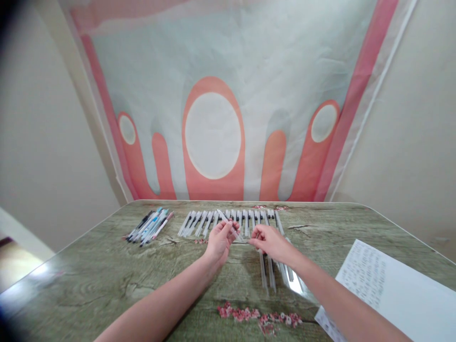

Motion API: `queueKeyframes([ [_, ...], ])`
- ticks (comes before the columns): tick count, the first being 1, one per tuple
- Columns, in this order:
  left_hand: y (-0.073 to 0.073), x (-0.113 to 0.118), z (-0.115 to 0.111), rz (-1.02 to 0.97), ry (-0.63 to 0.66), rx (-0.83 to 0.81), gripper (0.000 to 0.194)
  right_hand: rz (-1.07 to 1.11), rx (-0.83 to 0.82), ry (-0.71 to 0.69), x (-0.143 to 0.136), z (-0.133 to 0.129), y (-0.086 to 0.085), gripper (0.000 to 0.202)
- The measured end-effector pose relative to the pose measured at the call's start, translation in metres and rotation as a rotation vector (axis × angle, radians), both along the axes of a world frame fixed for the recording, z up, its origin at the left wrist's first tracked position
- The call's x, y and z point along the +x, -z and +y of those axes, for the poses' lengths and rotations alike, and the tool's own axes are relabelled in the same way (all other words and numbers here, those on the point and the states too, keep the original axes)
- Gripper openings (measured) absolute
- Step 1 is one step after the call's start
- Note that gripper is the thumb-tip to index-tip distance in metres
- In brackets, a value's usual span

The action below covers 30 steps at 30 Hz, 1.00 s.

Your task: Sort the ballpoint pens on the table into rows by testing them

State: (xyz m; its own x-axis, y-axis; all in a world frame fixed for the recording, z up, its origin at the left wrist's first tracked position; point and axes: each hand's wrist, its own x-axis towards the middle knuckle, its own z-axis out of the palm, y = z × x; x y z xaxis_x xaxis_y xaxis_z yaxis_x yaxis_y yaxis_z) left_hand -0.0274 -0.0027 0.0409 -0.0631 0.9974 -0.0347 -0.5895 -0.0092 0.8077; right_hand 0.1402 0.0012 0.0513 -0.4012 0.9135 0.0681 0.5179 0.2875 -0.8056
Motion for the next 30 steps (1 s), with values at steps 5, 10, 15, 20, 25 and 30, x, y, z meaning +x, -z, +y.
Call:
queueKeyframes([
  [5, 0.003, 0.003, -0.004, 0.332, 0.206, -0.132, 0.018, -0.06, 0.006, 0.028, 0.014, 0.008, -0.007, 0.018],
  [10, 0.004, 0.01, -0.013, 0.548, 0.42, -0.18, 0.013, -0.045, -0.015, -0.033, 0.015, 0.012, 0.002, 0.022],
  [15, 0.003, 0.007, -0.013, 0.742, 0.521, -0.191, 0.016, -0.116, 0.024, -0.063, 0.013, 0.007, 0.004, 0.024],
  [20, 0.003, 0.003, -0.012, 0.809, 0.546, -0.187, 0.012, -0.282, 0.225, -0.061, 0.01, 0.003, 0.004, 0.019],
  [25, 0.003, 0.003, -0.013, 0.838, 0.558, -0.18, 0.006, -0.363, 0.254, -0.069, 0.007, 0.001, 0.01, 0.016],
  [30, 0.002, 0.006, -0.014, 0.863, 0.551, -0.182, 0.019, -0.394, 0.269, -0.074, 0.004, -0.001, 0.011, 0.017],
])
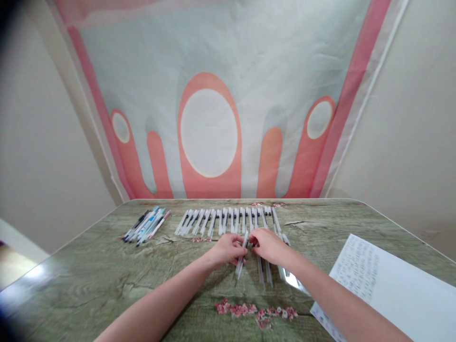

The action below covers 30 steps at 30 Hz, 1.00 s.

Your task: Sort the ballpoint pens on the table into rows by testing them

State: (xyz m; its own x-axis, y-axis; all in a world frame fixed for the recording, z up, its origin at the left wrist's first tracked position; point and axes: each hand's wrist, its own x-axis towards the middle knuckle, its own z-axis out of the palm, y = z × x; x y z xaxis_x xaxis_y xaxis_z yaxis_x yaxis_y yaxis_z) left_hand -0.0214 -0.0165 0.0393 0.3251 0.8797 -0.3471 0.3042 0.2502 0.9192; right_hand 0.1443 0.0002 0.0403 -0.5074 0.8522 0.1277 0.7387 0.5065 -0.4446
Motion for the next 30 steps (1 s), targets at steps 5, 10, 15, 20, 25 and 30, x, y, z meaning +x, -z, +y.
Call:
queueKeyframes([
  [5, 0.004, 0.0, 0.001, 0.022, -0.019, 0.01, 0.034, -0.008, 0.002, 0.015, -0.001, -0.001, -0.002, 0.015],
  [10, 0.011, -0.001, 0.003, 0.059, 0.004, 0.055, 0.045, 0.018, 0.041, 0.058, 0.003, 0.0, -0.01, 0.011],
  [15, 0.014, -0.003, 0.003, 0.098, 0.008, 0.144, 0.045, 0.064, 0.057, 0.063, 0.008, 0.002, -0.018, 0.009],
  [20, 0.014, -0.003, 0.002, 0.062, 0.015, 0.137, 0.047, 0.074, 0.069, 0.061, 0.01, 0.004, -0.021, 0.013],
  [25, 0.012, -0.002, 0.0, 0.02, 0.006, 0.094, 0.047, 0.094, 0.064, 0.093, 0.016, 0.005, -0.029, 0.016],
  [30, 0.005, -0.002, -0.004, 0.086, 0.006, 0.107, 0.044, 0.14, 0.072, 0.137, 0.032, 0.016, -0.033, 0.018],
])
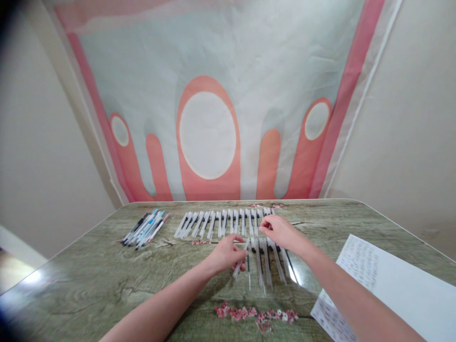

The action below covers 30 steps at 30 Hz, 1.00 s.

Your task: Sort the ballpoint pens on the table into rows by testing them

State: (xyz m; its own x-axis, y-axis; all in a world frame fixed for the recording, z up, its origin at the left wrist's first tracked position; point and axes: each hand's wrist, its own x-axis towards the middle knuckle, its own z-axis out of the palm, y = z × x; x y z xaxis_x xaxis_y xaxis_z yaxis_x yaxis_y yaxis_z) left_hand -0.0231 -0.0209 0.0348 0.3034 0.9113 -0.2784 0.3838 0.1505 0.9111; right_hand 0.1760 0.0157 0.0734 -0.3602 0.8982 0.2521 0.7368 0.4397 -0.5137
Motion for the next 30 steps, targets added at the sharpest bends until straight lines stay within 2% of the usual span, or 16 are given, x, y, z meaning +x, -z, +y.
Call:
queueKeyframes([
  [2, -0.002, -0.001, -0.002, 0.07, -0.01, 0.074, 0.041, 0.017, 0.002, 0.022, 0.008, 0.008, 0.003, 0.02],
  [5, -0.002, -0.003, -0.003, 0.218, -0.02, 0.32, 0.036, 0.024, 0.008, 0.064, 0.019, 0.021, 0.013, 0.022],
  [7, -0.001, -0.004, -0.003, 0.319, -0.02, 0.448, 0.036, 0.02, 0.044, 0.126, 0.028, 0.029, 0.023, 0.024],
  [9, 0.0, -0.005, -0.004, 0.414, -0.025, 0.503, 0.038, 0.033, 0.094, 0.226, 0.037, 0.036, 0.036, 0.027],
  [12, -0.001, -0.005, -0.006, 0.534, -0.046, 0.53, 0.039, 0.09, 0.16, 0.41, 0.052, 0.045, 0.055, 0.031],
  [15, 0.0, -0.004, -0.009, 0.596, -0.046, 0.51, 0.041, 0.12, 0.174, 0.502, 0.063, 0.05, 0.07, 0.032],
  [18, 0.001, -0.003, -0.011, 0.623, -0.027, 0.499, 0.042, 0.123, 0.156, 0.51, 0.067, 0.052, 0.076, 0.032],
  [23, -0.003, -0.002, -0.013, 0.635, 0.007, 0.51, 0.041, 0.098, 0.161, 0.493, 0.065, 0.05, 0.076, 0.031],
  [30, -0.004, 0.001, -0.016, 0.557, 0.076, 0.565, 0.032, 0.083, 0.158, 0.481, 0.067, 0.052, 0.079, 0.031],
])
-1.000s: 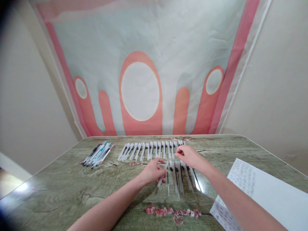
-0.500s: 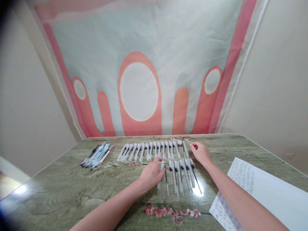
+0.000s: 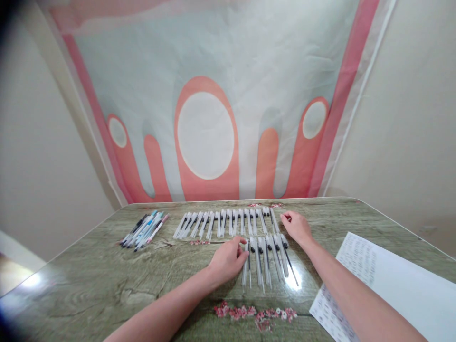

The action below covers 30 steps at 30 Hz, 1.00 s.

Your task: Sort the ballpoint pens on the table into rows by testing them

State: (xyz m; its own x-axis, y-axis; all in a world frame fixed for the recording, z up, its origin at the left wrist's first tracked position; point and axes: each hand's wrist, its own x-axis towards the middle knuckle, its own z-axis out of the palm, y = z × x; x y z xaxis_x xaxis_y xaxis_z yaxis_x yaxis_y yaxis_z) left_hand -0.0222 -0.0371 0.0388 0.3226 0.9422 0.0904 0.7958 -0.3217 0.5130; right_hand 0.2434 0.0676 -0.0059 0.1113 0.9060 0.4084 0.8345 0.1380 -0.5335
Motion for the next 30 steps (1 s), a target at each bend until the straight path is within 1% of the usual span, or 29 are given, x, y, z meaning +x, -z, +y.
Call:
queueKeyframes([
  [7, 0.0, 0.001, 0.0, -0.027, 0.038, 0.002, 0.027, -0.022, 0.004, 0.006, 0.001, 0.002, 0.003, 0.031],
  [12, -0.001, -0.001, 0.001, 0.007, 0.011, -0.037, 0.03, -0.028, -0.005, 0.017, 0.003, 0.002, 0.006, 0.032],
  [15, -0.004, -0.007, 0.005, 0.019, -0.017, -0.052, 0.031, -0.041, -0.01, 0.031, 0.005, 0.004, 0.009, 0.032],
  [18, -0.009, -0.016, 0.015, -0.057, -0.04, -0.004, 0.031, -0.058, -0.015, 0.023, 0.006, 0.006, 0.011, 0.032],
  [21, -0.017, -0.027, 0.029, -0.229, -0.051, 0.076, 0.032, -0.069, -0.01, 0.012, 0.007, 0.007, 0.012, 0.032],
  [24, -0.027, -0.044, 0.046, -0.398, -0.071, 0.113, 0.032, -0.067, -0.014, 0.004, 0.009, 0.008, 0.014, 0.033],
  [26, -0.034, -0.06, 0.057, -0.454, -0.138, 0.117, 0.032, -0.063, -0.022, -0.001, 0.009, 0.008, 0.015, 0.033],
  [28, -0.039, -0.08, 0.068, -0.431, -0.238, 0.1, 0.03, -0.06, -0.022, 0.001, 0.009, 0.007, 0.015, 0.034],
  [30, -0.043, -0.102, 0.077, -0.303, -0.324, 0.07, 0.029, -0.055, -0.022, 0.0, 0.008, 0.006, 0.013, 0.034],
])
